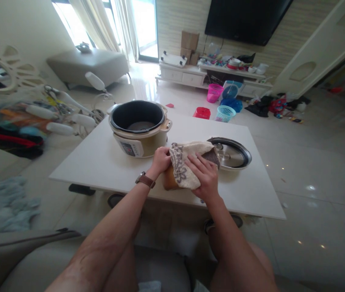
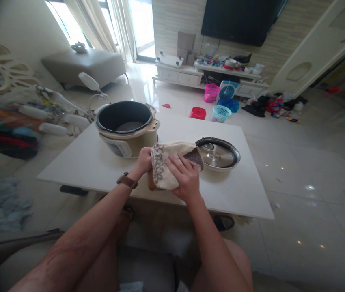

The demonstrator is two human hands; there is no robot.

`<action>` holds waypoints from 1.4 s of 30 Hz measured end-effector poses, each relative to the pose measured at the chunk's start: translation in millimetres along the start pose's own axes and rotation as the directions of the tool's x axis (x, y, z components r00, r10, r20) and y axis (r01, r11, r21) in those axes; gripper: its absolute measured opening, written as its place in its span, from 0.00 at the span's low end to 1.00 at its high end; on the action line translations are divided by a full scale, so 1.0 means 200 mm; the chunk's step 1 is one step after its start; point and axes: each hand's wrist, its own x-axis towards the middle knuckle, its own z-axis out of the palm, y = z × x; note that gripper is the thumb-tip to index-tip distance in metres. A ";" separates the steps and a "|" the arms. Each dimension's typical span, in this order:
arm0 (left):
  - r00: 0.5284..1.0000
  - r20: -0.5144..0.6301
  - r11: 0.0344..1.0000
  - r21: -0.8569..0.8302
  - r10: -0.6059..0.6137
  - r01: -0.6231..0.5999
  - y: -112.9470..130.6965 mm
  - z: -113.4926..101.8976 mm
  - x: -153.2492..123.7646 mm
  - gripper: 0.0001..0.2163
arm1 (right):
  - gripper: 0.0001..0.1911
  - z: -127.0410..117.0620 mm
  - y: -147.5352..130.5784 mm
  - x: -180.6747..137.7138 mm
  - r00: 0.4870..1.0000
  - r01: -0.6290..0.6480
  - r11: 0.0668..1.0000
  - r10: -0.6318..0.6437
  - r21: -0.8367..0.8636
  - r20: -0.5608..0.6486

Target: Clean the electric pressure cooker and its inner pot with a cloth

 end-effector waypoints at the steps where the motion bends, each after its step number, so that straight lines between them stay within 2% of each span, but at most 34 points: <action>1: 1.000 -0.002 1.000 -0.006 -0.006 0.006 0.00 0.00 0.00 0.19 | 0.29 -0.01 -0.01 0.00 1.000 -0.010 1.000 0.009 0.007 0.013; 4: 1.000 0.000 1.000 -0.003 -0.016 0.016 0.01 0.00 -0.01 0.22 | 0.30 0.00 0.01 0.01 0.988 -0.151 0.986 0.154 0.068 -0.028; 6: 1.000 0.001 1.000 -0.005 -0.027 0.027 0.02 0.00 -0.01 0.25 | 0.29 0.03 0.05 0.02 0.950 -0.277 0.948 0.294 0.158 -0.103; 8: 0.999 -0.012 0.999 -0.026 -0.041 0.041 0.01 0.00 -0.03 0.26 | 0.27 0.06 0.10 0.01 0.874 -0.396 0.875 0.452 0.277 -0.180; 11: 0.996 -0.061 0.994 -0.093 -0.059 0.053 -0.05 0.01 -0.06 0.26 | 0.24 0.10 0.19 -0.01 0.705 -0.537 0.720 0.669 0.439 -0.236; 13: 0.989 -0.115 0.989 -0.130 -0.089 0.074 -0.11 0.03 -0.08 0.24 | 0.23 0.12 0.23 -0.02 0.618 -0.582 0.641 0.749 0.500 -0.240; 14: 0.985 -0.135 0.987 -0.137 -0.108 0.089 -0.13 0.03 -0.09 0.24 | 0.23 0.12 0.24 -0.02 0.597 -0.591 0.622 0.765 0.514 -0.240; 15: 0.982 -0.144 0.985 -0.137 -0.121 0.101 -0.15 0.03 -0.10 0.23 | 0.22 0.12 0.25 -0.03 0.594 -0.591 0.617 0.769 0.519 -0.238; 18: 0.991 -0.099 0.990 -0.117 -0.091 0.080 -0.14 0.01 -0.10 0.21 | 0.21 0.11 0.25 -0.02 0.625 -0.576 0.646 0.743 0.501 -0.239; 22: 1.000 -0.029 0.993 -0.119 -0.012 0.008 -0.03 -0.02 -0.05 0.23 | 0.21 0.10 0.24 -0.01 0.649 -0.559 0.671 0.720 0.488 -0.246; 26: 1.000 -0.011 0.999 -0.024 -0.021 0.021 0.05 -0.01 -0.03 0.25 | 0.21 0.11 0.24 -0.01 0.652 -0.558 0.669 0.719 0.491 -0.239; 29: 0.999 -0.041 0.999 0.034 -0.029 0.030 0.05 0.01 -0.02 0.27 | 0.20 0.13 0.24 -0.02 0.635 -0.561 0.664 0.728 0.494 -0.258; 34: 0.998 -0.047 0.999 0.024 -0.035 0.036 0.02 0.01 -0.02 0.27 | 0.21 0.16 0.22 -0.03 0.607 -0.574 0.672 0.733 0.467 -0.307; 42: 0.997 -0.014 0.996 -0.049 -0.078 0.077 0.00 -0.01 -0.02 0.28 | 0.22 0.16 0.18 -0.04 0.661 -0.547 0.711 0.691 0.442 -0.292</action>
